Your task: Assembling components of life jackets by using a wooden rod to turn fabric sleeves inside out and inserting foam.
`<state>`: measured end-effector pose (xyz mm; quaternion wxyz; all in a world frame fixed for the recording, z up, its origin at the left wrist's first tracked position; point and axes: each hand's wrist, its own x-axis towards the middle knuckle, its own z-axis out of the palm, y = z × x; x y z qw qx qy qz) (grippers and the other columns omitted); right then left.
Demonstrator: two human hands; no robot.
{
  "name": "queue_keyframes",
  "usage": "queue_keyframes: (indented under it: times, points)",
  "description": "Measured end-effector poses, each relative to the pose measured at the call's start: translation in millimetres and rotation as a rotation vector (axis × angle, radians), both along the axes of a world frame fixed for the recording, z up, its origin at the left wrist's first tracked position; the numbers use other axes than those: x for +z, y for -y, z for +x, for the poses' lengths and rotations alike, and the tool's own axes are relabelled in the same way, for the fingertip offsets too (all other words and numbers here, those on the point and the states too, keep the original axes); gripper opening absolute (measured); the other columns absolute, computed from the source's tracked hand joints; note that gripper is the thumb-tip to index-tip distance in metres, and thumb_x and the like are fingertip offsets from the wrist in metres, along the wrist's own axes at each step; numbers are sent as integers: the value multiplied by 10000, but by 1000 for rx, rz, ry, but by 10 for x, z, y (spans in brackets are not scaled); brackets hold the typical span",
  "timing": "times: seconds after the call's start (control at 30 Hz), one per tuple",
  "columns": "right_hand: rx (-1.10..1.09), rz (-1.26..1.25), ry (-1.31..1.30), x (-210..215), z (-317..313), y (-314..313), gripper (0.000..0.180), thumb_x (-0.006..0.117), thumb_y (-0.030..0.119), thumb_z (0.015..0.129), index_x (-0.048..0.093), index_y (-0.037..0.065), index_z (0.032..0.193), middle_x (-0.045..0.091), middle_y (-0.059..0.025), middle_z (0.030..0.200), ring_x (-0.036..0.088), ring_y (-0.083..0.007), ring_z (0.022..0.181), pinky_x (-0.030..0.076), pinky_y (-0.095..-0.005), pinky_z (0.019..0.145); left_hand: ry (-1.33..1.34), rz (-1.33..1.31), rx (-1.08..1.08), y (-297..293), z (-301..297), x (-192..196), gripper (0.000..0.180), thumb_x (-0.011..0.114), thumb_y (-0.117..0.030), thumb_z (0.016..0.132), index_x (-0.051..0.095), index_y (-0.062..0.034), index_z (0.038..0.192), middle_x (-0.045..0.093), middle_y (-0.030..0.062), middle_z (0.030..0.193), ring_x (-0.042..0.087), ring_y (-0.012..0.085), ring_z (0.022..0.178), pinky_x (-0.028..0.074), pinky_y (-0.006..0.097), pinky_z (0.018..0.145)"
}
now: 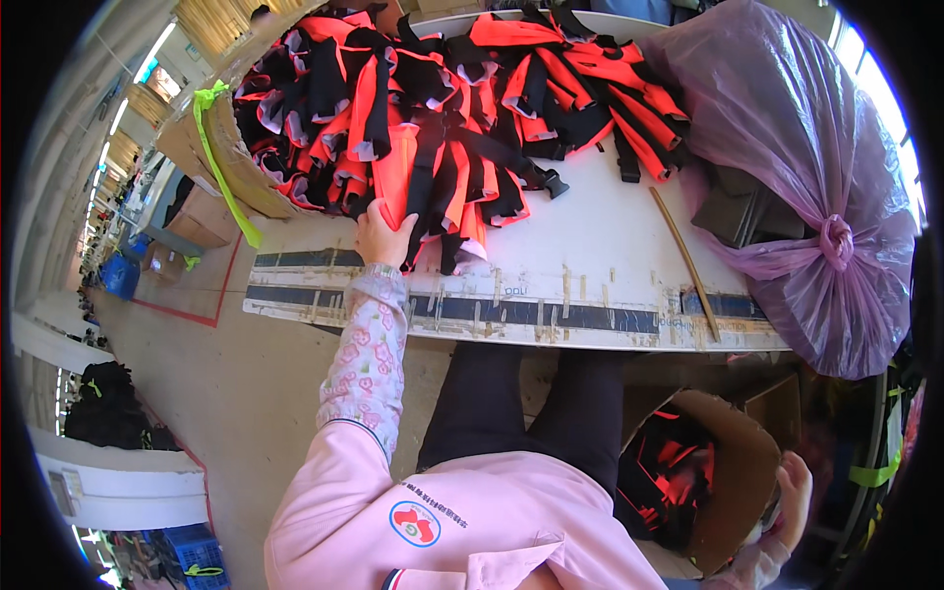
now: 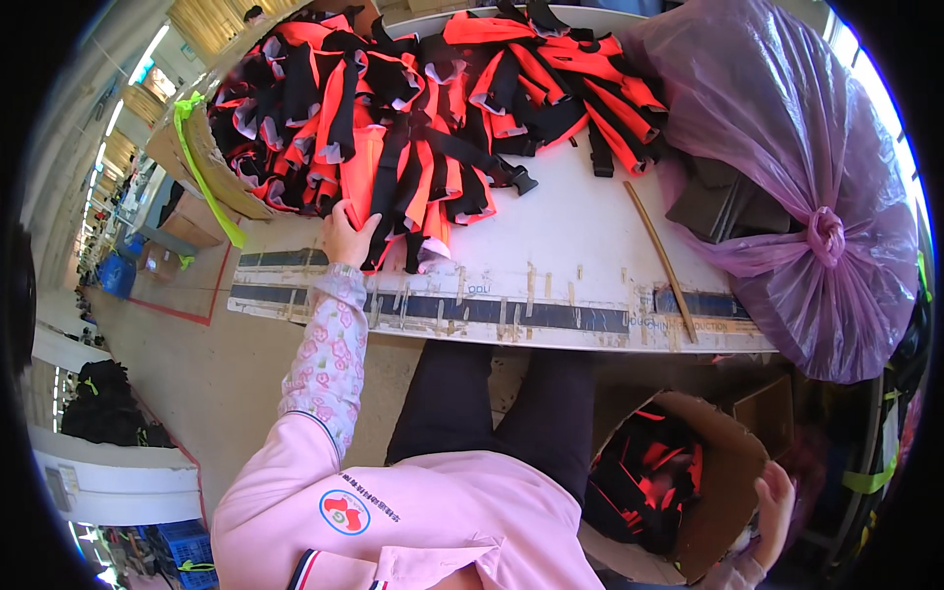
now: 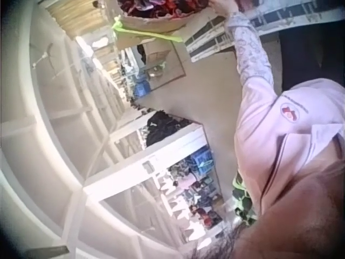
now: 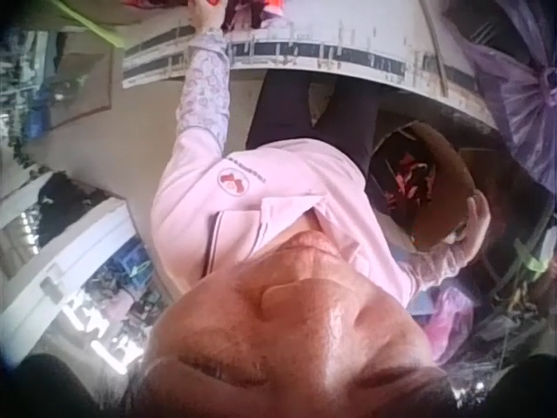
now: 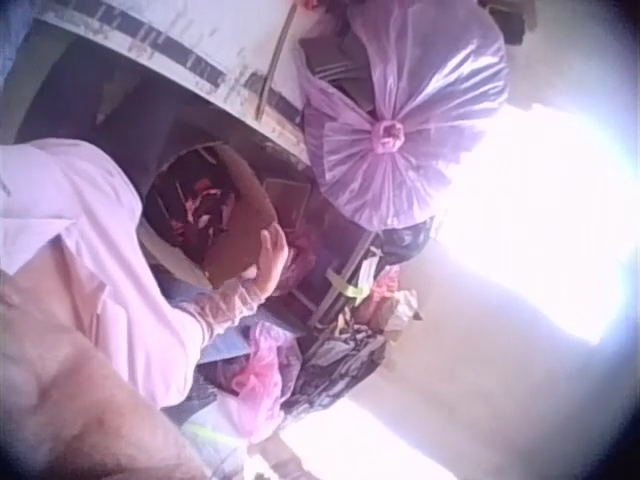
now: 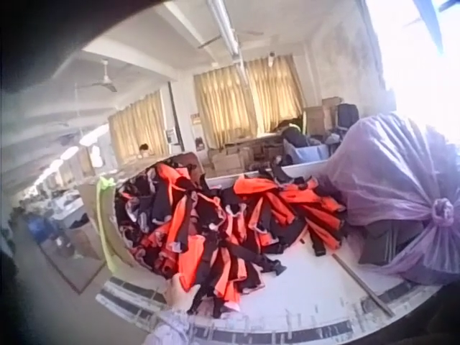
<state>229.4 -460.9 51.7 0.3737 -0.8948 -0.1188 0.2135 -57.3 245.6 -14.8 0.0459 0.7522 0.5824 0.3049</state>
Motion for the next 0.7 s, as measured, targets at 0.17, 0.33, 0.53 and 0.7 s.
queue_keyframes:
  times: [0.17, 0.33, 0.53, 0.7]
  points:
    - [210, 149, -56, -356, 103, -943, 356, 606, -26, 781, 543, -23, 1131, 613, -72, 1003, 574, -148, 938, 449, -266, 838, 460, -341, -273, -585, -115, -183, 405, 735, -222, 706, 518, -66, 1011, 563, 153, 948, 544, 267, 916, 436, 377, 763]
    - [391, 141, -13, -348, 18, -1704, 342, 619, -19, 770, 557, -28, 1106, 628, -100, 957, 594, -153, 897, 468, -270, 803, 288, -3, -98, -733, 40, -184, 471, 741, -254, 716, 544, 17, 1047, 630, 174, 905, 608, 296, 829, 468, 383, 780]
    - [501, 218, -32, -337, -138, -2125, 309, 636, 6, 767, 572, -43, 1065, 634, -120, 914, 602, -158, 845, 483, -266, 753, 1006, -201, -447, -14, 522, 353, 252, 683, -27, 744, 564, 26, 960, 634, 87, 871, 596, 136, 709, 487, 267, 662]
    - [500, 527, -58, -210, -29, -2532, 382, 618, 133, 846, 508, 2, 1188, 615, -77, 981, 586, -139, 910, 478, -277, 768, 726, 404, -870, 1215, 1085, 763, 159, 641, 22, 723, 597, -19, 870, 504, 80, 788, 508, 234, 737, 415, 308, 662]
